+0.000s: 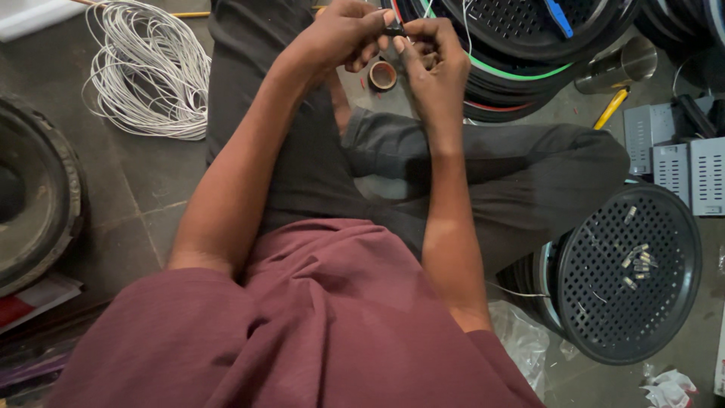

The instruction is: The person sits on the floor and repairs electrical wires by stripping insulation, twisting exposed strands, and wrapping connections with electrical tape. They handle multiple wire segments and use pliers to cut and strip the wire ends.

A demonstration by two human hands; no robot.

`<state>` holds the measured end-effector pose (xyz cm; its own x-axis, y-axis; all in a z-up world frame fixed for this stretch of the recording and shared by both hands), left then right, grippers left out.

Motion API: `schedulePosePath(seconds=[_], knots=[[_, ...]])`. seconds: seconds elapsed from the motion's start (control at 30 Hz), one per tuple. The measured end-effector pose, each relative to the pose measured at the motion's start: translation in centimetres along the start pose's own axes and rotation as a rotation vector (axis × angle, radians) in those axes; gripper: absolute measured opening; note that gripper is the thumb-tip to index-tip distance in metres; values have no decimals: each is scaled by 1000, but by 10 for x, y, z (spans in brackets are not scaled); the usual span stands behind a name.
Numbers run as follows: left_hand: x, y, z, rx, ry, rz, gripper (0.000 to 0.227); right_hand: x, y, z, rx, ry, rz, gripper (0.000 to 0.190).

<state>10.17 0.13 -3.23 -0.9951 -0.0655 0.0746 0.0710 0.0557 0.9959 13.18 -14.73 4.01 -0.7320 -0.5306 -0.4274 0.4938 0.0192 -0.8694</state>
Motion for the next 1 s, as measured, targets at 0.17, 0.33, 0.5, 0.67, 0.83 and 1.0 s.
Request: schedulePosePath(seconds=[0.17,0.33,0.5,0.67,0.83,1.0], knots=[[-5,-3,0,-22,21,10,31,-1,-3,3,18,-8,-15,9],[-11,-13,1,-40,57,23,32,-2,-9,5,63,-12,-2,5],[-14,-9,1,-59,107,-56,22,-1,-12,3,219,7,120,8],[-11,2,6,-151,187,-187,12,1,23,0,-150,46,-85,11],[-12,6,1,-242,205,-310,10,4,40,3,-358,80,-213,11],[-19,3,-6,-133,156,-336,3,6,48,-6,-652,82,-266,10]])
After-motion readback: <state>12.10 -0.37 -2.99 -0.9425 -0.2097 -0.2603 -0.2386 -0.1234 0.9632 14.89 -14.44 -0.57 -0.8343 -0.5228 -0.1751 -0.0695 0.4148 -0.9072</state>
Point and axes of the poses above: each hand's wrist, its own x-axis away from the middle knuckle, its own z-axis out of the back of the hand, y = z × x, the point moved 9 cm from there along -x, towards the middle knuckle, and after that the axes turned 7 degrees about -x, right-handed, at the moved point
